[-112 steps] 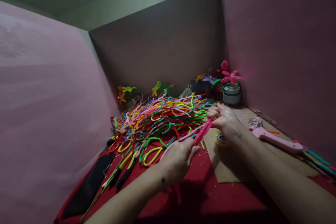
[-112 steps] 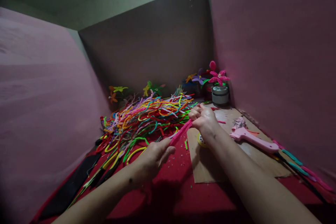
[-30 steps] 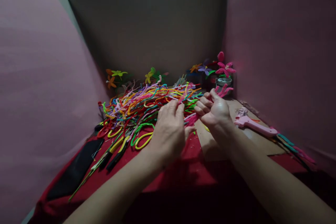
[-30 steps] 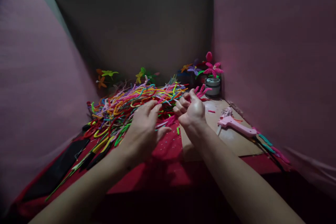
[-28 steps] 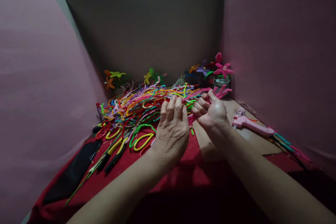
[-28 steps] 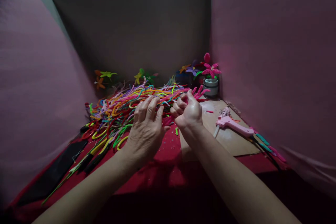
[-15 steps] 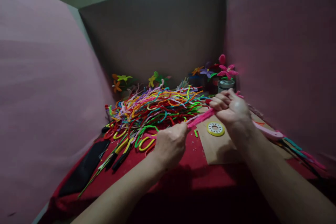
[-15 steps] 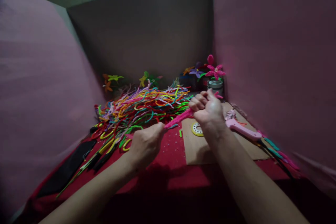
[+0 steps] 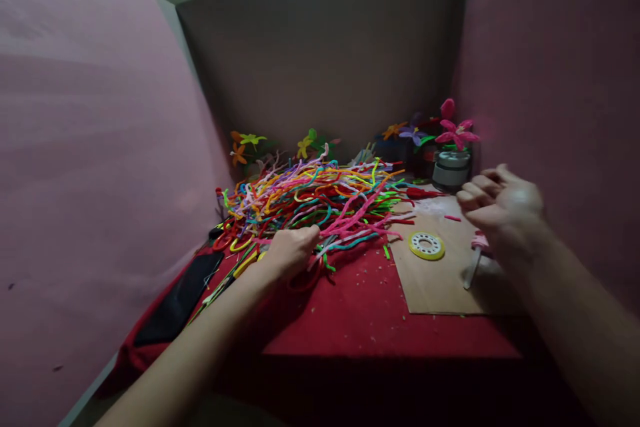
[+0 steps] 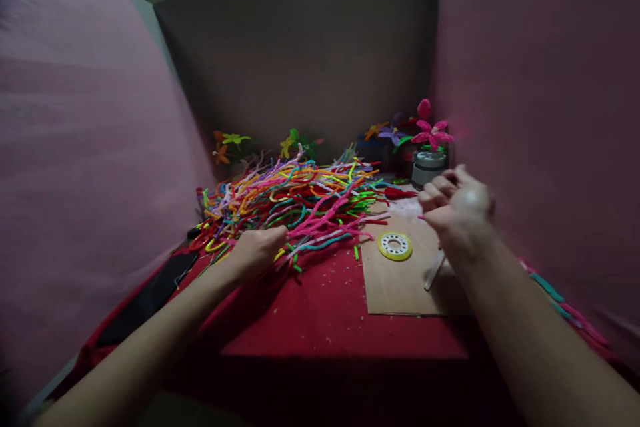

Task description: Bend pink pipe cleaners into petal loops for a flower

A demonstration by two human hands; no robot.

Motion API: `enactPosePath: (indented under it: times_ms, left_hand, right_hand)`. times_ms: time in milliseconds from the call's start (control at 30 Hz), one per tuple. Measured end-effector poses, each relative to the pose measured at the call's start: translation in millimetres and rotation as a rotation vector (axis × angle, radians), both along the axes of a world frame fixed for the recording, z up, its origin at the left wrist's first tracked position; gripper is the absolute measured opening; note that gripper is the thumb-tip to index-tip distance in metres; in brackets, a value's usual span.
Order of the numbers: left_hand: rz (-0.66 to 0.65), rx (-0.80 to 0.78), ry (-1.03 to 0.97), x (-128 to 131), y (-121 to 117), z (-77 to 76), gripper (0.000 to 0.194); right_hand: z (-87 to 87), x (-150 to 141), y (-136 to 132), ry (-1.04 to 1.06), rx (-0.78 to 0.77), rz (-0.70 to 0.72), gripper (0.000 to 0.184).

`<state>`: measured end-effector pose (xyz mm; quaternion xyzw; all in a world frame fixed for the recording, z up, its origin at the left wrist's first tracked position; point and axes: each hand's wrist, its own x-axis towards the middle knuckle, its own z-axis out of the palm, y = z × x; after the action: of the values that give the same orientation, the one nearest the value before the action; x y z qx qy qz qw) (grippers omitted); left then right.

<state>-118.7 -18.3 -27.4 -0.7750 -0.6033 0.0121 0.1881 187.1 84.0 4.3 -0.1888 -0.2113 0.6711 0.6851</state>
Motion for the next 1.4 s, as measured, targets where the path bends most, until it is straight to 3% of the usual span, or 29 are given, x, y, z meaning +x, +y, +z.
enactPosePath:
  times_ms: [133, 300, 467, 633, 833, 933, 1033, 1100, 1167, 1233, 1300, 1400]
  left_hand:
    - [-0.072, 0.012, -0.018, 6, 25, -5.3, 0.022]
    - [-0.104, -0.003, -0.143, 16, 36, 1.4, 0.025]
    - [-0.037, 0.011, -0.253, 18, 39, -4.5, 0.017]
    - [-0.009, 0.027, -0.417, 13, 37, -11.5, 0.020]
    - [-0.092, 0.304, -0.463, 8, 25, -3.2, 0.020]
    - [-0.084, 0.426, -0.639, 7, 21, -2.3, 0.018]
    - [-0.022, 0.451, -0.929, 10, 21, -0.3, 0.015]
    - [0.008, 0.362, -1.175, 14, 22, 2.1, 0.015]
    - [-0.007, 0.263, -1.446, 18, 24, 4.5, 0.014]
    - [-0.047, 0.278, -1.655, 22, 25, 6.1, 0.014]
    - [-0.081, 0.378, -1.730, 24, 25, 6.6, 0.015]
    - [-0.101, 0.414, -1.594, 29, 20, 4.5, 0.013]
  right_hand:
    - [0.6, -40, -20, -0.212, 0.080, 0.181, 0.031]
    - [-18.2, -79, -18, -0.495, 0.184, 0.421, 0.019]
    - [-39.8, -100, -7, -0.786, 0.308, 0.391, 0.019]
    - [-65.4, -113, -10, -1.160, 0.666, 0.238, 0.017]
    - [-80.2, -117, -16, -1.465, 1.008, 0.164, 0.021]
    - [-81.5, -116, -18, -1.520, 1.083, 0.144, 0.021]
    - [-82.0, -115, -19, -1.530, 1.079, 0.141, 0.020]
    - [-81.9, -114, -20, -1.529, 1.050, 0.139, 0.020]
    - [-81.5, -113, -19, -1.518, 1.013, 0.148, 0.020]
    - [-80.4, -112, -18, -1.462, 0.929, 0.170, 0.023]
    - [-77.9, -111, -17, -1.334, 0.775, 0.239, 0.027]
    - [-70.9, -109, -17, -1.013, 0.531, 0.426, 0.035]
